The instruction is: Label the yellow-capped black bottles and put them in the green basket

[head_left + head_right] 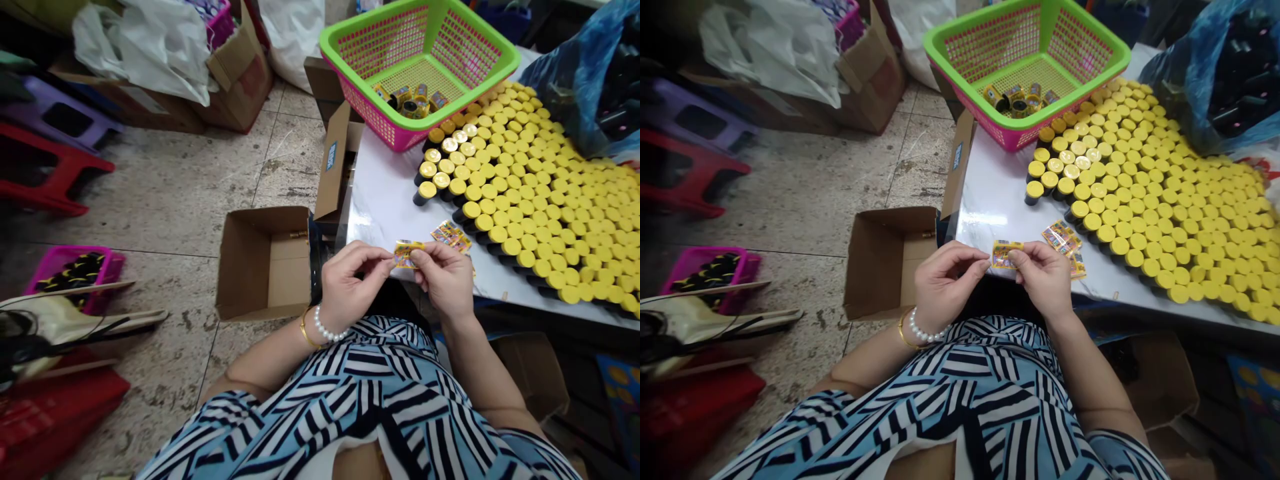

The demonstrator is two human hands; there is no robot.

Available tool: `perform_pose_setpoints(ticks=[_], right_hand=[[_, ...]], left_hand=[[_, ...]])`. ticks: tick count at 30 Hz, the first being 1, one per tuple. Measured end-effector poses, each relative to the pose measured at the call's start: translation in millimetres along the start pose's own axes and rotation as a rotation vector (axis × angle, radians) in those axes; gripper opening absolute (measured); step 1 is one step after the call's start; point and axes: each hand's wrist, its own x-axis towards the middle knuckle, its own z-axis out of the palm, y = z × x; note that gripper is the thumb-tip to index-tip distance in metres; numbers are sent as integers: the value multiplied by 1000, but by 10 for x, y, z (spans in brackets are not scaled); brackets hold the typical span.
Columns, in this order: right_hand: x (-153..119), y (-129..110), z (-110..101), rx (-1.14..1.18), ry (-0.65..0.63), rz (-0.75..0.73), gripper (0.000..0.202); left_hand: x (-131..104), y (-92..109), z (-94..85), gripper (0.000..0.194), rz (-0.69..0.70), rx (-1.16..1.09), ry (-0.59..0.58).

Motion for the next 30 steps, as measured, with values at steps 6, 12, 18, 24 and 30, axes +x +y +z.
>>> perform_pose_setpoints(ticks=[6, 12, 18, 24, 30], right_hand=[[-34, 61, 67, -25, 40, -76, 30], [-49, 39, 108, -74, 72, -141, 29], [-55, 81, 116, -120, 95, -193, 27], [-78, 117, 132, -228, 72, -346, 17], [-2, 1, 182, -579, -83, -609, 12]], left_hand=[[34, -15, 14, 6, -4, -44, 41], [63, -1, 14, 9, 41, -21, 79], [54, -43, 42, 10, 90, 20, 111], [73, -154, 60, 15, 9, -21, 11], [136, -218, -14, 13, -87, -121, 58]])
